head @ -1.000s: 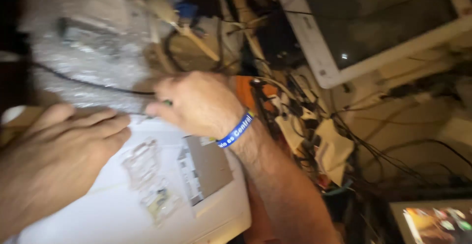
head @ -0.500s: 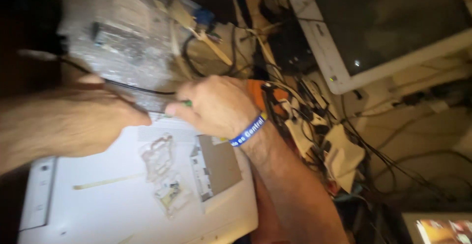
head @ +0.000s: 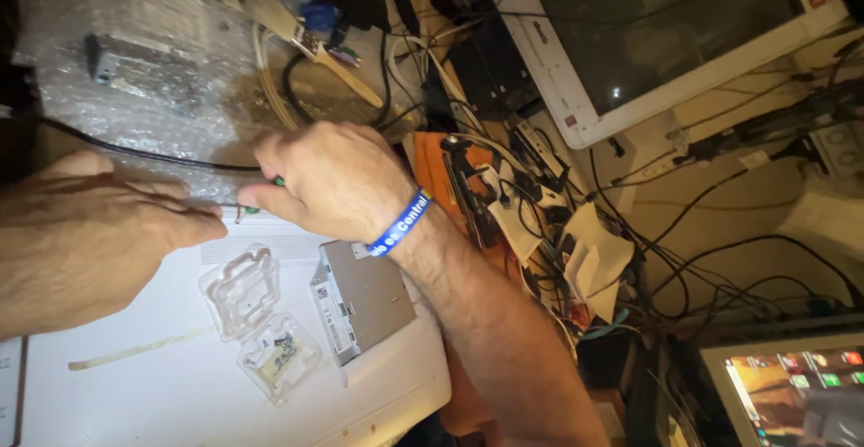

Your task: The person uses a green-handled screwdriver to tighten screws into the back panel of a white electronic device. They repeatedly pick up screws from a small plastic case and drive them into the device, working on a cluttered desk with multiple monitors and cables.

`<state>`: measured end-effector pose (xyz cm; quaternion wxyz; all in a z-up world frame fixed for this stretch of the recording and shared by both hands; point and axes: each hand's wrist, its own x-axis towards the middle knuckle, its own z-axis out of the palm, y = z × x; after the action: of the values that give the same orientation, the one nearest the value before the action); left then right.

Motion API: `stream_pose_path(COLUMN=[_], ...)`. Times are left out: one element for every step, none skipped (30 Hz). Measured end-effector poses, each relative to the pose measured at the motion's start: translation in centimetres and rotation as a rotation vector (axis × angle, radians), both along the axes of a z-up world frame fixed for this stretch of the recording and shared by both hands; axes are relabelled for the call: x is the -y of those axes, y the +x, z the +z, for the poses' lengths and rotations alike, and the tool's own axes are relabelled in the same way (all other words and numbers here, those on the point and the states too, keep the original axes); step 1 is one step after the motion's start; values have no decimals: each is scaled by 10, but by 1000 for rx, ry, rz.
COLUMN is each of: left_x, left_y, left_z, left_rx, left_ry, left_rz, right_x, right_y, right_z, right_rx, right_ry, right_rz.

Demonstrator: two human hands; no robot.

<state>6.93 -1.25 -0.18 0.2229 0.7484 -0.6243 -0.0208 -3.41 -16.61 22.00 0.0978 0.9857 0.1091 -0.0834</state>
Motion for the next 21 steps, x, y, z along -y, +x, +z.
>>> stream_pose_path(left_x=[-1, -3, -2, -1, 0, 2, 4, 7, 7, 8, 8, 7, 6, 6, 9, 13, 16, 21, 25, 28, 16], left_y=[-2, -5, -3, -1, -1, 2, 5, 7, 3, -1, -4, -6, -8, -11, -11, -11, -11, -11, -13, -13, -22], left_z=[4, 9, 7, 6, 4, -10, -24, -39, -40, -42, -43, -43, -42, -41, -50, -59, -69, -80, -93, -106, -80], left_rx=[71, 142, 143, 157, 170, 169, 169, 168, 164, 134, 105, 101, 96, 91, 90, 15, -62, -65, -168, -273, -277], left_ry=[99, 197, 196, 206, 217, 216, 210, 203, 204, 85, -33, -30, -42, -55, -55, -155, -254, -253, -403, -553, -550], left_rz=[61, 124, 122, 104, 84, 79, 126, 172, 166, 181, 193, 184, 213, 242, 235, 213, 191, 183, 113, 46, 50], right_x=[-1, -3, -4, -6, -7, -5, -2, 1, 3, 4, 6, 6, 7, 7, 6, 5, 3, 6, 8, 9, 9], right_y=[0, 1, 2, 3, 3, 3, 2, 1, 1, 0, -1, -1, -2, -2, -6, -10, -14, -28, -42, -54, -76], right_z=[-1, -1, 3, 7, 10, 8, 6, 3, 0, -3, -6, -8, -9, -10, -8, -6, -4, 4, 12, 20, 23], right_rx=[10, 20, 20, -63, -148, -150, -88, -26, -32, 19, 72, 69, 80, 90, 90, 100, 109, 108, 226, 342, 336], right_ry=[-58, -117, -117, -37, 45, 45, 61, 77, 78, 112, 148, 151, 155, 159, 159, 170, 181, 182, 239, 296, 300], right_rz=[-16, -33, -35, -72, -111, -116, -66, -14, -20, 13, 43, 34, 28, 23, 16, -1, -20, -28, 55, 139, 141])
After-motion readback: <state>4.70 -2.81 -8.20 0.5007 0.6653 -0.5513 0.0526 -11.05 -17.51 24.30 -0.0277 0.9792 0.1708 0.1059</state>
